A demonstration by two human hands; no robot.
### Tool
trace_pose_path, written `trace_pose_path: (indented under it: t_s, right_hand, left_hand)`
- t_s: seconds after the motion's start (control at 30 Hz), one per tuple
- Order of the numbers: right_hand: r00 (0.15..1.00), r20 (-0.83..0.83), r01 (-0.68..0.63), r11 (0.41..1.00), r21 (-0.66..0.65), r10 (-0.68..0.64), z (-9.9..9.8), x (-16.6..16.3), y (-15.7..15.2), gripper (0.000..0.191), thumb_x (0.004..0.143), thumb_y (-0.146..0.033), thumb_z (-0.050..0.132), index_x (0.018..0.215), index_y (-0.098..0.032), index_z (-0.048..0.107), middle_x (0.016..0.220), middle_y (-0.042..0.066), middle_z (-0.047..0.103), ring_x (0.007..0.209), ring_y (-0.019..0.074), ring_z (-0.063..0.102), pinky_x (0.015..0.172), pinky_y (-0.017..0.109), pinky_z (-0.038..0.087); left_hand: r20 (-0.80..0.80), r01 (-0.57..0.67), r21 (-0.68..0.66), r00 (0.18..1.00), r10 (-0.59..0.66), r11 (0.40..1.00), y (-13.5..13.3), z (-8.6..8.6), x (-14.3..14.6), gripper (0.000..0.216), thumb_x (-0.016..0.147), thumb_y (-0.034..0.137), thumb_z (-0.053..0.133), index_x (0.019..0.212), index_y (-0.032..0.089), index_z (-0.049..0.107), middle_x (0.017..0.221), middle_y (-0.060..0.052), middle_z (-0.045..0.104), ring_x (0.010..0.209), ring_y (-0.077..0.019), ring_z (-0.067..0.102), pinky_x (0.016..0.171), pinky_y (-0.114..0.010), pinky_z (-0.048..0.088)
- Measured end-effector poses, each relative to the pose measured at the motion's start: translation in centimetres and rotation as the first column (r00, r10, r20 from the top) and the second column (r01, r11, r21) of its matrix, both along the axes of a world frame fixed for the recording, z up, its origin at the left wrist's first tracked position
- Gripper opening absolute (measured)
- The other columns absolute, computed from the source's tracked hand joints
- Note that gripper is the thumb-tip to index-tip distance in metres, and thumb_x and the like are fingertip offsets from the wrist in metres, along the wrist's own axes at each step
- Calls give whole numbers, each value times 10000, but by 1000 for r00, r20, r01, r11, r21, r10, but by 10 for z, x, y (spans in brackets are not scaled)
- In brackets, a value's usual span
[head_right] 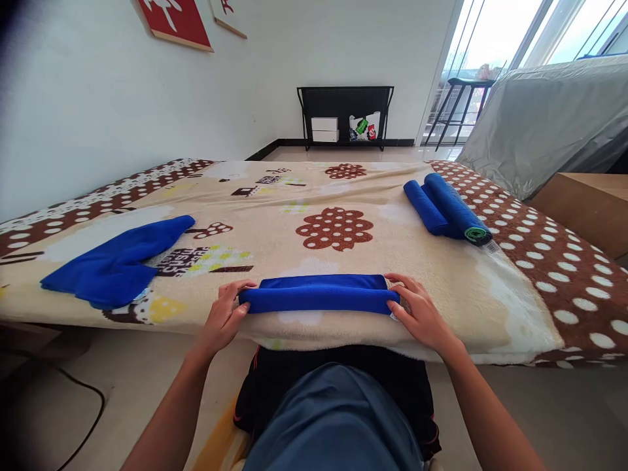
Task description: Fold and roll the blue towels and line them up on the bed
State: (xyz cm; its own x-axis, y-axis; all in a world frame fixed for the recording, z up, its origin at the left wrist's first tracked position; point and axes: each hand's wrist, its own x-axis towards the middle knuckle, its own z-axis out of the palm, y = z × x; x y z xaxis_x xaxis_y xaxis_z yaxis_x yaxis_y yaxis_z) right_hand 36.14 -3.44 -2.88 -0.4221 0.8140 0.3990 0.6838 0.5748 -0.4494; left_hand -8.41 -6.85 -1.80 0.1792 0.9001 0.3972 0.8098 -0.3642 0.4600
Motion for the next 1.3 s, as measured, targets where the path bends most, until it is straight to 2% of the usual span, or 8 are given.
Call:
trace_pose_path:
  t_s: [0.1,0.2,0.3,0.4,0.53,0.63,0.93,1.3]
  right_hand:
    - [992,21,117,984,134,-121,0,-9,4,229,989,-326,470,1135,-234,621,1350,75,594,1224,260,567,1020,458,433]
    - [969,35,220,920,324,-244,3,-30,5,281,977,-216,469,1220,-220,610,1297,82,642,1164,252,607,997,453,429]
    - [967,87,180,880,439,-241,11,-66,-3,400,950,-103,438,1303,-218,586,1312,78,650,1215,241,602,1045,452,406]
    - [971,204,31,913,407,-124,19,-107,-12,477,957,-113,417,1411,-218,519,1411,82,585,1314,243,547,1093,456,418]
    - [965,250,-16,942,336,-73,18,-136,-9,504,988,-216,438,1491,-203,424,1509,98,475,1396,259,468,1135,469,430]
    - [972,229,-28,941,337,-53,12,-128,3,526,992,-250,469,1514,-238,397,1495,73,499,1376,250,493,1142,459,427]
    - [977,203,-11,937,350,-64,-4,-64,21,531,992,-350,522,1501,-223,432,1432,81,567,1301,233,554,1097,447,435]
    - [988,153,-5,984,177,-22,-12,-13,38,519,948,-421,586,1431,-245,512,1372,93,612,1254,251,592,1056,476,465]
  left_hand:
    - [-130,-70,77,988,79,995,4,6,14,379,954,207,367,1273,217,572,1198,-93,645,1115,-273,562,1014,-481,363]
    - [-220,-124,228,960,175,966,7,13,38,438,925,109,385,1297,218,588,1301,-115,623,1242,-291,541,1053,-492,310]
    - [-294,1,275,952,84,961,8,17,70,521,910,52,387,1381,212,543,1402,-115,585,1347,-273,495,1091,-461,302]
    - [-358,169,246,931,-73,954,13,15,105,545,898,50,407,1421,166,510,1442,-118,565,1378,-251,478,1124,-420,316]
    - [-385,200,206,917,-108,958,23,8,131,499,942,122,408,1434,94,485,1478,-143,530,1403,-254,450,1165,-424,296]
    - [-388,171,188,918,-87,967,26,5,122,461,998,218,411,1448,141,477,1483,-118,530,1396,-250,456,1158,-439,302]
    - [-414,127,184,909,-41,975,28,0,42,474,1017,391,450,1462,229,464,1413,-121,594,1309,-281,535,1102,-466,293]
    - [-242,95,-30,965,-99,995,37,0,-8,456,999,448,463,1407,248,491,1408,-112,588,1323,-266,508,1084,-447,293]
